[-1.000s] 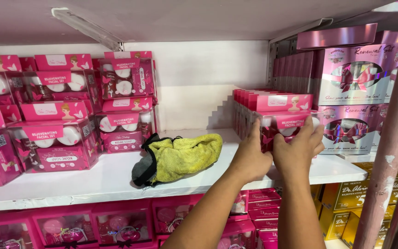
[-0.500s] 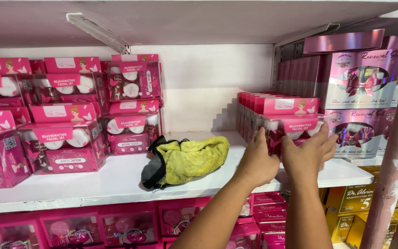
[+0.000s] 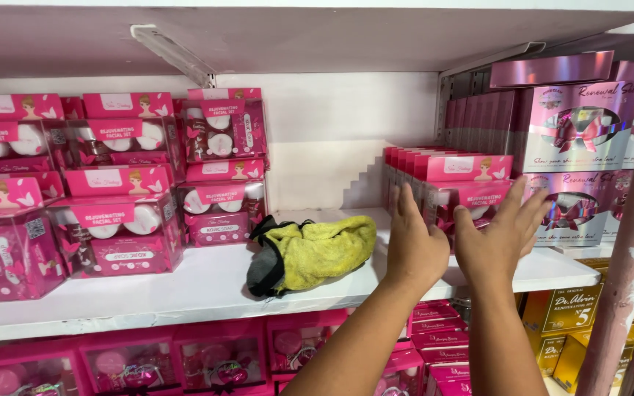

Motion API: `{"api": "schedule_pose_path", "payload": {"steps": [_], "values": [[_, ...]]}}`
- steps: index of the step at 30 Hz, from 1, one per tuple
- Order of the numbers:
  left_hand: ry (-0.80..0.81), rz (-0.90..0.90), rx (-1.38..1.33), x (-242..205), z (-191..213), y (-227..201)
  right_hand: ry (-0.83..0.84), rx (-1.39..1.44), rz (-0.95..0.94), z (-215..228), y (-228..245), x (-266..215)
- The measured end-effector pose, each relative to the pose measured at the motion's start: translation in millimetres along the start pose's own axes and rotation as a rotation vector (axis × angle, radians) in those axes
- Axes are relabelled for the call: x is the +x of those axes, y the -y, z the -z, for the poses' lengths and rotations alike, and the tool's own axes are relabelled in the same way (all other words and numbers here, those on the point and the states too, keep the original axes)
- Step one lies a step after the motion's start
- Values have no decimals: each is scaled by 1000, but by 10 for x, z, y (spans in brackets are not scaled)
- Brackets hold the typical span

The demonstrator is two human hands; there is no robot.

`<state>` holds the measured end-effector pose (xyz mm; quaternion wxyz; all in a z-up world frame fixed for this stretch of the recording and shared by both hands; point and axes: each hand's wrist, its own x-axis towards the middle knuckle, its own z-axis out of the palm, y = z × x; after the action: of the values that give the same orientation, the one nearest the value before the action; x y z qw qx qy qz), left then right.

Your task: Wiping down beauty product boxes with a cloth and organizing them on a retail shelf.

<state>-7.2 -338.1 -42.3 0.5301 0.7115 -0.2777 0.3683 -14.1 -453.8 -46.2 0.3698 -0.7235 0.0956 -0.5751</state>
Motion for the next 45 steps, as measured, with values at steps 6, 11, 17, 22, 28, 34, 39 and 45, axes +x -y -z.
{"api": "schedule_pose_path", "payload": {"steps": [6,11,17,22,28,34,39,45], "values": [[-163,-367,336,-152,882,-531,-17,-43,341,16,490,-338],[-163,-330,676,-55,1700,-618,11,26,432,-47,1255,-752],[-281,-391,836,-60,2570,-375,30,86,520,-387,2082,-1106],[-369,-386,865,-57,3132,-206,54,134,574,-649,2639,-1397],[-400,-458,771,34,3559,71,61,127,673,-925,3017,-1587],[-276,-384,361,147,3642,122,92,59,747,-1127,3115,-1487],[-307,-505,463,424,3481,391,220,27,714,-1212,3152,-1319],[-134,-285,607,579,3385,349,221,-128,744,-1448,2951,-1188]]}}
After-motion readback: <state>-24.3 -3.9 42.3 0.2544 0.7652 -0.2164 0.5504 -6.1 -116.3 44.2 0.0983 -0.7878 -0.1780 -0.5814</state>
